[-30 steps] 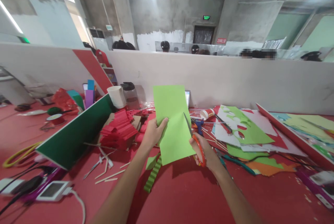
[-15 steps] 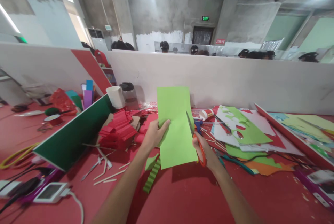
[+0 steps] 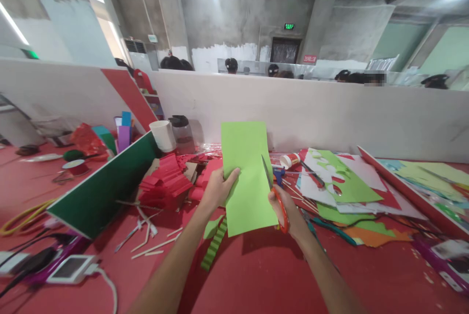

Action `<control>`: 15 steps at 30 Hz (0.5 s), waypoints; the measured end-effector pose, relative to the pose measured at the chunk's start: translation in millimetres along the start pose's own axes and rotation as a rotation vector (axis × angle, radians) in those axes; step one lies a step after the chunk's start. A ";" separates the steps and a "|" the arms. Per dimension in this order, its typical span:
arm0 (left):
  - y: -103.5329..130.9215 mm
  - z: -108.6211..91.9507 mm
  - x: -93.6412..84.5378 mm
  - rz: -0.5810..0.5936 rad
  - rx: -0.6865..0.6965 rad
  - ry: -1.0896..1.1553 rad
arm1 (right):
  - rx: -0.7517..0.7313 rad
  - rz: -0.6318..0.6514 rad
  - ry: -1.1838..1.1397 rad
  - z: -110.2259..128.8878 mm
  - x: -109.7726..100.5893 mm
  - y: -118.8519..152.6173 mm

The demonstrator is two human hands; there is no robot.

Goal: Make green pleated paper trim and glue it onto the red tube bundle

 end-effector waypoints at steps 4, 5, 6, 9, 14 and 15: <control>-0.4 0.8 0.5 0.005 0.002 -0.001 | 0.052 -0.012 -0.046 -3.1 0.8 0.9; -0.5 1.0 0.7 0.005 0.002 -0.003 | 0.092 -0.006 -0.076 -3.6 1.6 1.7; -0.6 1.2 0.8 0.002 0.001 -0.009 | 0.136 0.000 -0.104 -3.8 2.4 2.6; -1.0 1.9 1.1 0.000 0.000 -0.030 | 0.225 0.007 -0.144 -2.3 4.3 5.1; -2.3 3.7 1.4 0.014 -0.010 -0.043 | 0.099 -0.021 -0.062 2.2 2.9 1.6; -2.5 4.3 1.6 0.018 -0.011 -0.041 | 0.057 -0.033 -0.029 2.9 2.1 0.5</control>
Point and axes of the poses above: each hand's wrist, its own y-axis away from the middle knuckle, its own x-axis out of the palm, z = x × y, the point moved 3 cm from there along -y, towards the middle knuckle, and after that the axes turned 13 degrees about -y, right-handed, at the moved point
